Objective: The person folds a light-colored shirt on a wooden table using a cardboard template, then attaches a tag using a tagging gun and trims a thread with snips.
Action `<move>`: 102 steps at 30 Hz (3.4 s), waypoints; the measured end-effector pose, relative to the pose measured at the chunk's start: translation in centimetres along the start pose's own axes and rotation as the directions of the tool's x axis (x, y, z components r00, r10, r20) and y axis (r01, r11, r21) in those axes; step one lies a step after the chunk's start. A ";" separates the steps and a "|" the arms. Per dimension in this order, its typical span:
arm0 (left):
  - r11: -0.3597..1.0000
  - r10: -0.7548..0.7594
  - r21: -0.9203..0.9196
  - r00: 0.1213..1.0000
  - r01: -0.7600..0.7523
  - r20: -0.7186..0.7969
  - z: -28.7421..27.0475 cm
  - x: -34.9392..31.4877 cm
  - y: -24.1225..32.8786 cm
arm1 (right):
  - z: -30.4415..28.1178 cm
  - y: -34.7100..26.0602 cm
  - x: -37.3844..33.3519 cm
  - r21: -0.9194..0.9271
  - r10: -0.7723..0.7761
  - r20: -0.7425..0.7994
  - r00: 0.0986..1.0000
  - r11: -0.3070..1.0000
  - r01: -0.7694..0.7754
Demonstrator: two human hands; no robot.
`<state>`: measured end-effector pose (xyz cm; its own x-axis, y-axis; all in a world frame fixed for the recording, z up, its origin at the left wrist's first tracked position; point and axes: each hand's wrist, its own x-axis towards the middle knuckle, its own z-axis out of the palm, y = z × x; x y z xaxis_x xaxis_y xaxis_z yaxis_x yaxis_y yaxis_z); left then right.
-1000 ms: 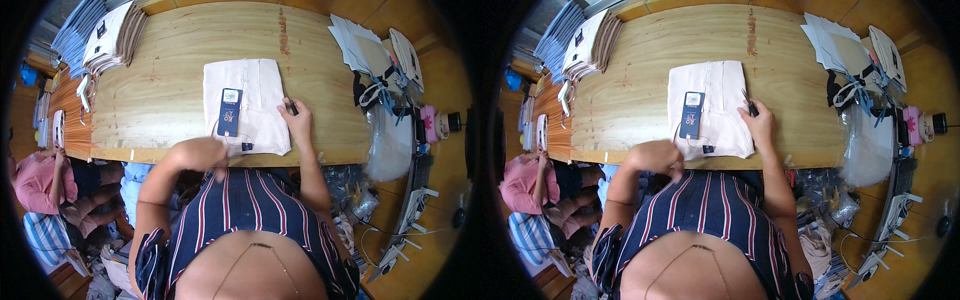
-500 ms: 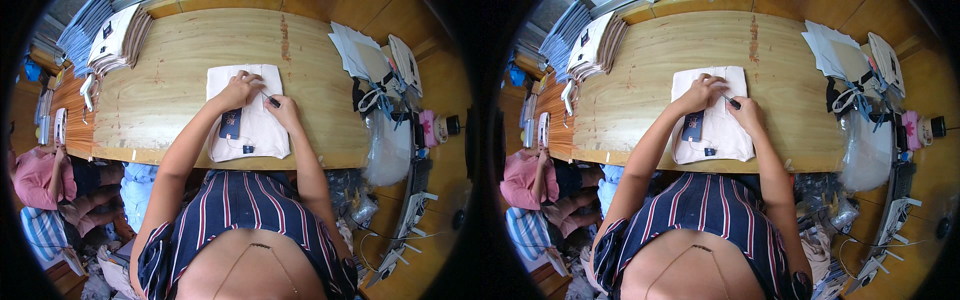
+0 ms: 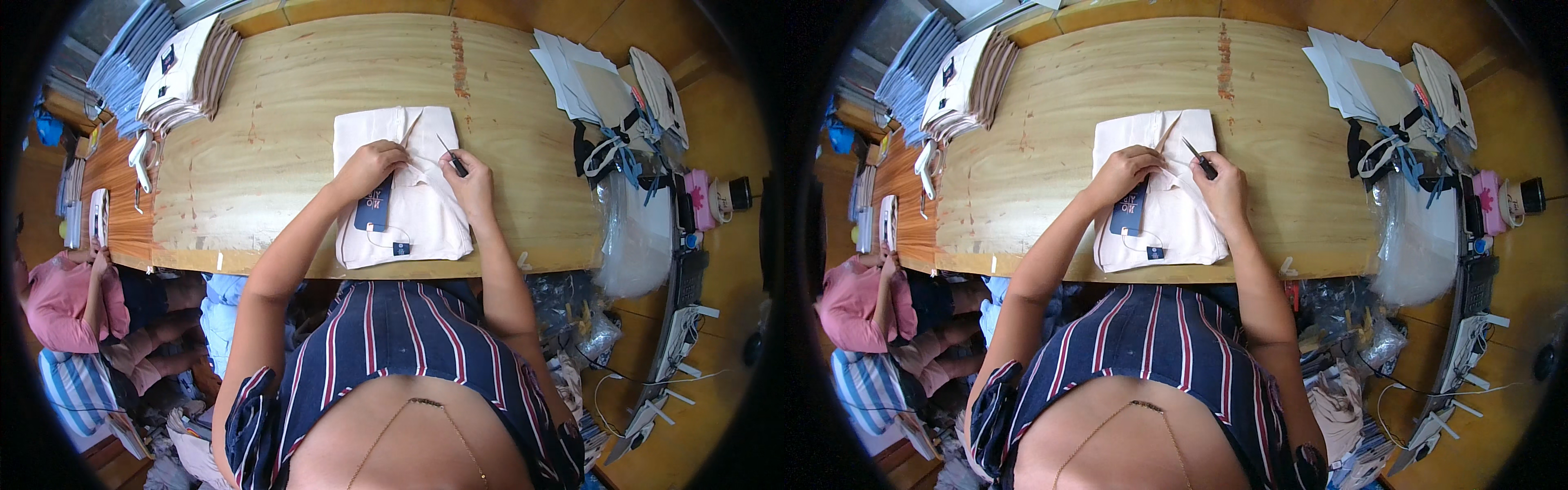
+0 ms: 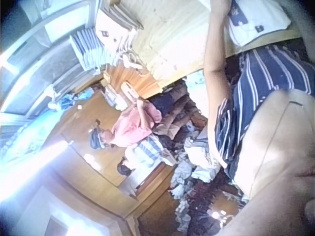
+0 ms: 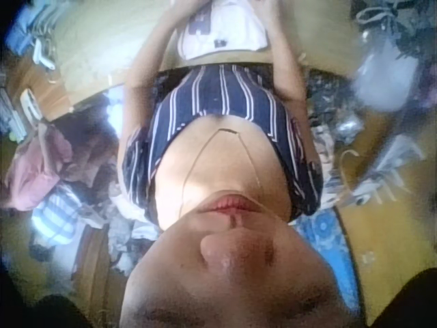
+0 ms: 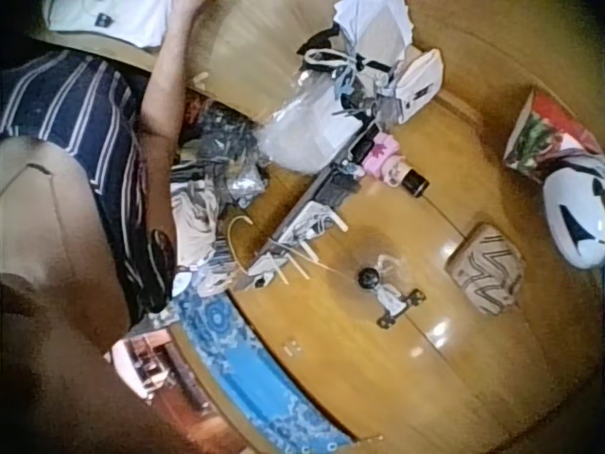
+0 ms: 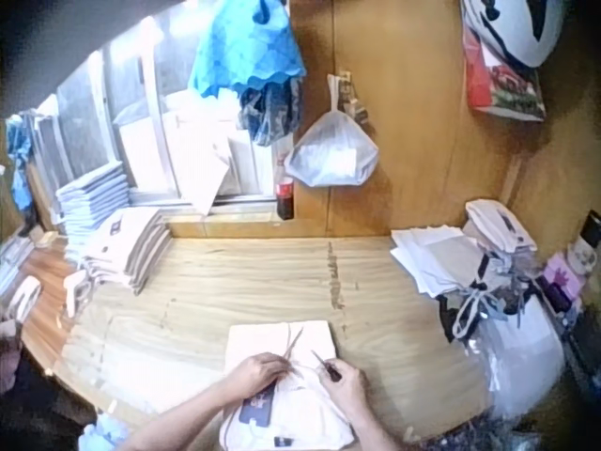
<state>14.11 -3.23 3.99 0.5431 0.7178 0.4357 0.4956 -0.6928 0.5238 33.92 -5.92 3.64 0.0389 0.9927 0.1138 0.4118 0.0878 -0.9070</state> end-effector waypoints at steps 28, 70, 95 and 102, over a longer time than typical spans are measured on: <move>0.301 -0.606 -0.785 0.744 0.541 0.280 -0.3 -0.4 -1.0 | 1.9 -1.5 1.0 -0.621 -0.352 0.119 0.928 0.703 0.346; 0.276 -0.616 -0.783 0.728 0.558 0.301 -0.2 -0.5 -1.1 | 2.3 -1.6 0.9 -0.677 -0.480 0.178 0.859 0.574 0.461; 0.251 -0.625 -0.802 0.724 0.542 0.293 -0.1 -0.4 -1.3 | 2.0 -0.4 1.1 -0.676 -0.569 0.157 0.807 0.533 0.508; 0.263 -0.622 -0.777 0.716 0.572 0.317 -0.9 -0.1 -0.7 | -4.5 1.3 1.4 -0.682 -0.275 -0.171 0.946 0.726 0.088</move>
<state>13.08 -2.75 4.21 0.2955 0.9232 -0.2456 -0.0861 0.2818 0.9556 38.59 -4.80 4.42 0.0792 0.9010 0.4265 0.9233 0.0950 -0.3722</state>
